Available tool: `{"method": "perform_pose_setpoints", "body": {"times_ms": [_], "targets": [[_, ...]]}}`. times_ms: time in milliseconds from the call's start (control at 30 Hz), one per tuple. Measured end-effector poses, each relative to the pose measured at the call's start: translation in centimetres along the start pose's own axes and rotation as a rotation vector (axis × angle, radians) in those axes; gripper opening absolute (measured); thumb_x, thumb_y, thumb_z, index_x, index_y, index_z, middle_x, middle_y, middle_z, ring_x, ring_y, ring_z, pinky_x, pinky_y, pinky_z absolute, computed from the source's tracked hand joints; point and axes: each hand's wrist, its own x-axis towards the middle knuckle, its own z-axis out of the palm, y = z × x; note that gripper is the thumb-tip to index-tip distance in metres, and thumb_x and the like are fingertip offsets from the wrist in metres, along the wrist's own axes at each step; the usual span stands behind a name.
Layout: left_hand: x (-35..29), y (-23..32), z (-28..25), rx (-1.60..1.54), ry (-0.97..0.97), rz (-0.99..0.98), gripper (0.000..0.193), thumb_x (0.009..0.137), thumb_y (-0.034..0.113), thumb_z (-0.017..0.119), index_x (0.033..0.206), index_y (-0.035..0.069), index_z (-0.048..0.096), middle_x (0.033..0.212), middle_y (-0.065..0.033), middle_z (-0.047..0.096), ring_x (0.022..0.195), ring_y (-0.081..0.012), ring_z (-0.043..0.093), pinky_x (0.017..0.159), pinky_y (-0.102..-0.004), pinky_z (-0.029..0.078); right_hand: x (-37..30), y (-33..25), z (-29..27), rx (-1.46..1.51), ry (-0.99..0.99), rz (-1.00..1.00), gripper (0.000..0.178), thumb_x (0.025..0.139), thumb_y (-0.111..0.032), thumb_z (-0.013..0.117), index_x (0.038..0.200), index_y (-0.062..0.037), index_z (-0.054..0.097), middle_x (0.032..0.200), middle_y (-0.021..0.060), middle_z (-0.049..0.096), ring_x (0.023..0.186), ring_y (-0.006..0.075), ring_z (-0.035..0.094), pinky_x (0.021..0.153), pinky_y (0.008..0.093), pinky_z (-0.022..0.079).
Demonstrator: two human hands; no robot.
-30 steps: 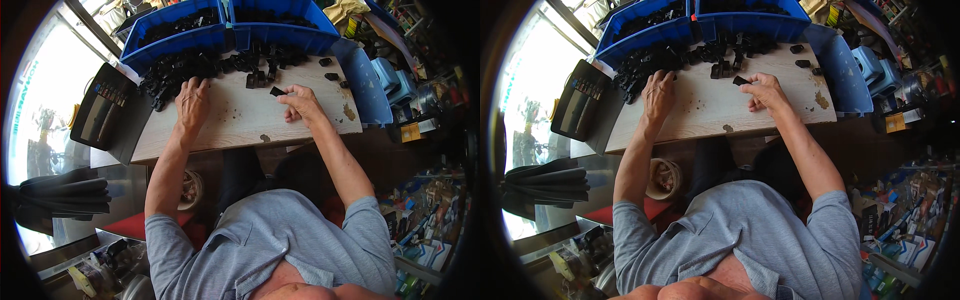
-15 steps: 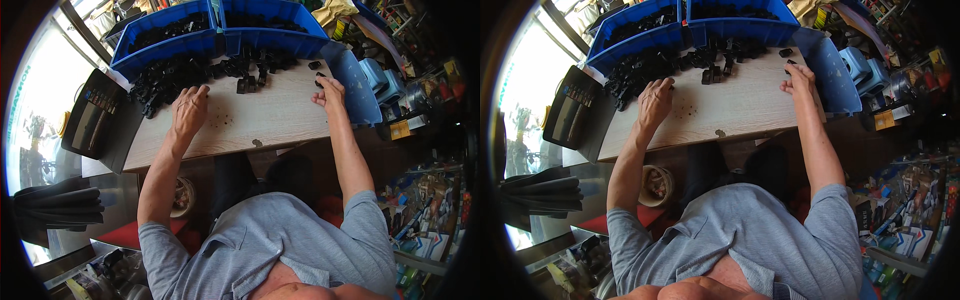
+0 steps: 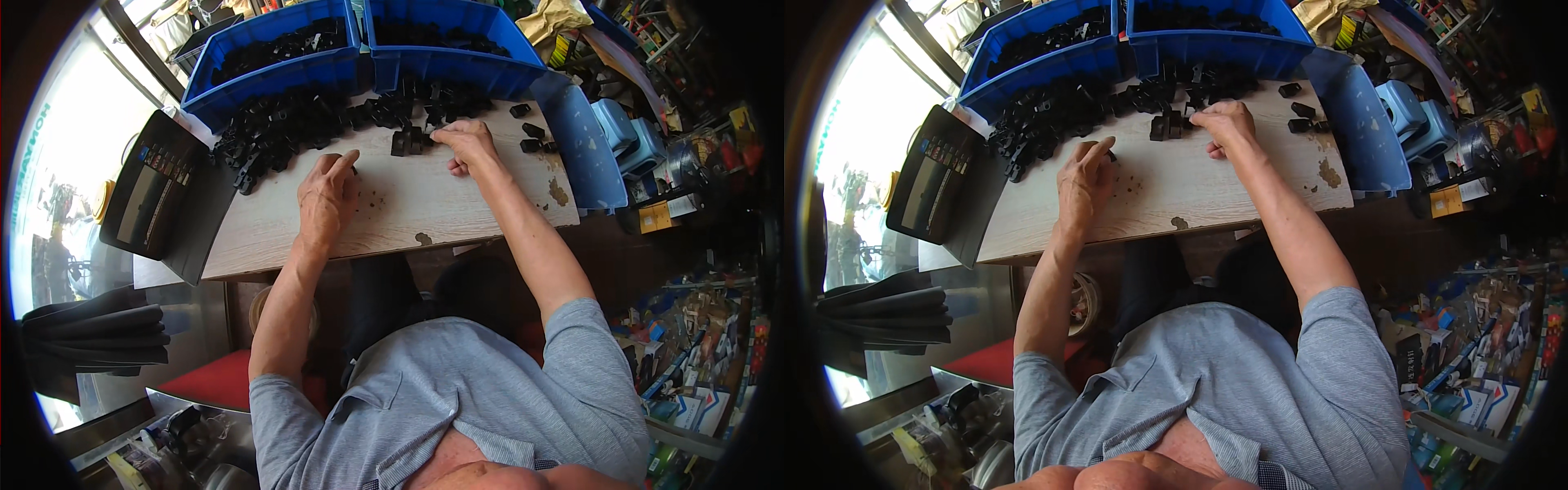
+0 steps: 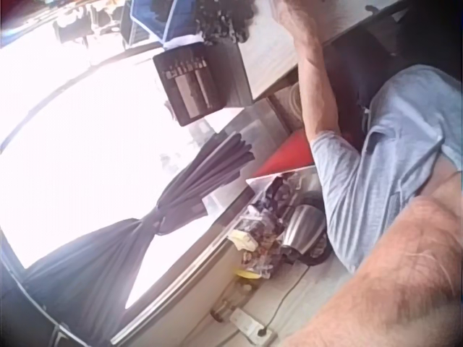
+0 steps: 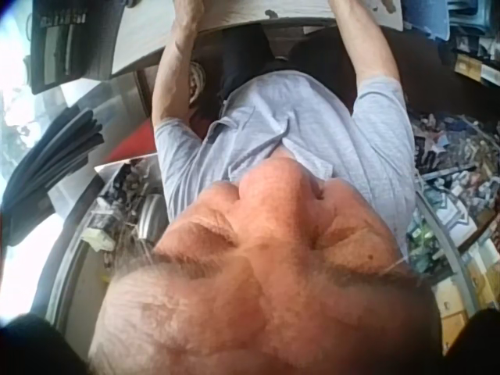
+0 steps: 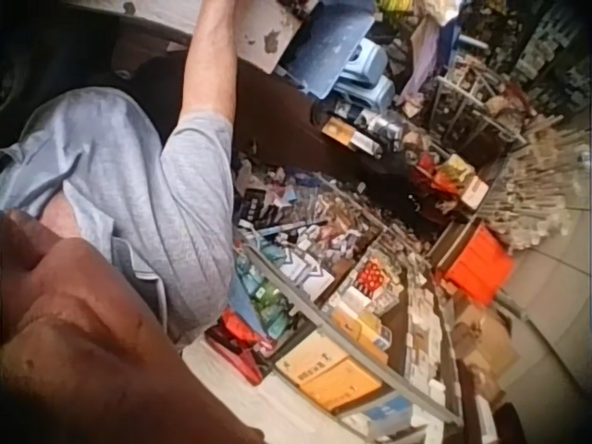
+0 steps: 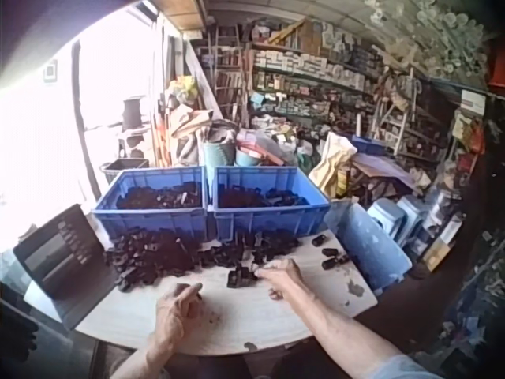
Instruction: The recorder is manually assembling small black plastic components at a workbench station.
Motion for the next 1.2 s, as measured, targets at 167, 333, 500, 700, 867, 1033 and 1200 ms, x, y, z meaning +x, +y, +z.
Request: {"method": "perform_pose_setpoints", "body": {"times_ms": [167, 333, 500, 700, 867, 1033, 1200], "targets": [[-0.7, -1.5, 0.0, 0.216, -0.008, 0.091, 0.028, 0.083, 0.005, 0.067, 0.111, 0.008, 0.07, 0.104, -0.0104, 0.07, 0.096, -0.0316, 0.065, 0.084, -0.0414, 0.053, 0.6, 0.3, 0.6, 0.008, -0.001, -0.023, 0.025, 0.086, -0.023, 0.075, 0.104, -0.0065, 0.071, 0.069, 0.0043, 0.059, 0.05, 0.0162, 0.06, 0.041, 0.0297, 0.051], [-0.6, -1.5, 0.3, 0.274, -0.035, 0.1, 0.027, 0.083, 0.006, 0.068, 0.111, 0.007, 0.069, 0.107, -0.0094, 0.071, 0.098, -0.0318, 0.064, 0.087, -0.042, 0.052, 0.4, 0.8, -0.5, 0.046, -0.022, 0.05, 0.019, 0.082, -0.02, 0.076, 0.094, -0.006, 0.07, 0.073, 0.0041, 0.063, 0.052, 0.0158, 0.062, 0.044, 0.0305, 0.054], [-0.6, -0.6, 0.6, 0.321, -0.047, 0.104, 0.03, 0.083, 0.005, 0.067, 0.113, 0.007, 0.068, 0.106, -0.0094, 0.072, 0.098, -0.032, 0.064, 0.088, -0.0411, 0.052, -1.0, 1.4, -1.7, 0.094, -0.058, 0.005, 0.033, 0.083, -0.025, 0.081, 0.104, -0.0046, 0.065, 0.074, 0.0064, 0.061, 0.05, 0.0135, 0.059, 0.043, 0.029, 0.052], [-0.4, 0.6, 1.9, 0.232, -0.06, 0.084, 0.032, 0.083, 0.004, 0.067, 0.115, 0.006, 0.067, 0.101, -0.011, 0.072, 0.095, -0.0333, 0.064, 0.084, -0.0414, 0.053, -1.3, 1.4, -1.9, -0.029, -0.065, -0.069, 0.045, 0.08, -0.023, 0.083, 0.114, -0.0001, 0.064, 0.08, 0.0098, 0.066, 0.051, 0.0147, 0.061, 0.043, 0.0292, 0.052], [-0.4, 2.3, 2.9, 0.071, -0.049, 0.041, 0.029, 0.083, 0.004, 0.069, 0.112, 0.006, 0.068, 0.096, -0.0126, 0.072, 0.09, -0.0335, 0.066, 0.082, -0.0427, 0.053, -1.5, 2.0, -2.7, -0.073, -0.06, -0.091, 0.041, 0.079, -0.019, 0.082, 0.111, 0.0007, 0.067, 0.082, 0.0116, 0.069, 0.052, 0.0157, 0.065, 0.043, 0.0298, 0.053], [0.1, 4.2, 3.5, -0.247, -0.034, -0.053, 0.03, 0.085, 0.003, 0.07, 0.114, 0.006, 0.069, 0.1, -0.013, 0.072, 0.095, -0.0337, 0.067, 0.083, -0.0399, 0.055, -3.0, 2.6, -3.3, -0.036, -0.163, -0.044, 0.036, 0.083, -0.015, 0.077, 0.114, -0.0006, 0.065, 0.075, 0.0076, 0.064, 0.049, 0.0126, 0.058, 0.042, 0.0288, 0.05], [1.6, 4.4, 5.0, -0.216, -0.106, 0.156, 0.03, 0.085, 0.003, 0.069, 0.115, 0.006, 0.069, 0.107, -0.0136, 0.072, 0.099, -0.034, 0.067, 0.086, -0.04, 0.054, -4.7, 2.5, -2.0, -0.072, -0.259, -0.099, 0.033, 0.084, -0.013, 0.074, 0.113, -0.0023, 0.065, 0.068, 0.006, 0.062, 0.048, 0.0129, 0.058, 0.041, 0.0284, 0.05]]}}
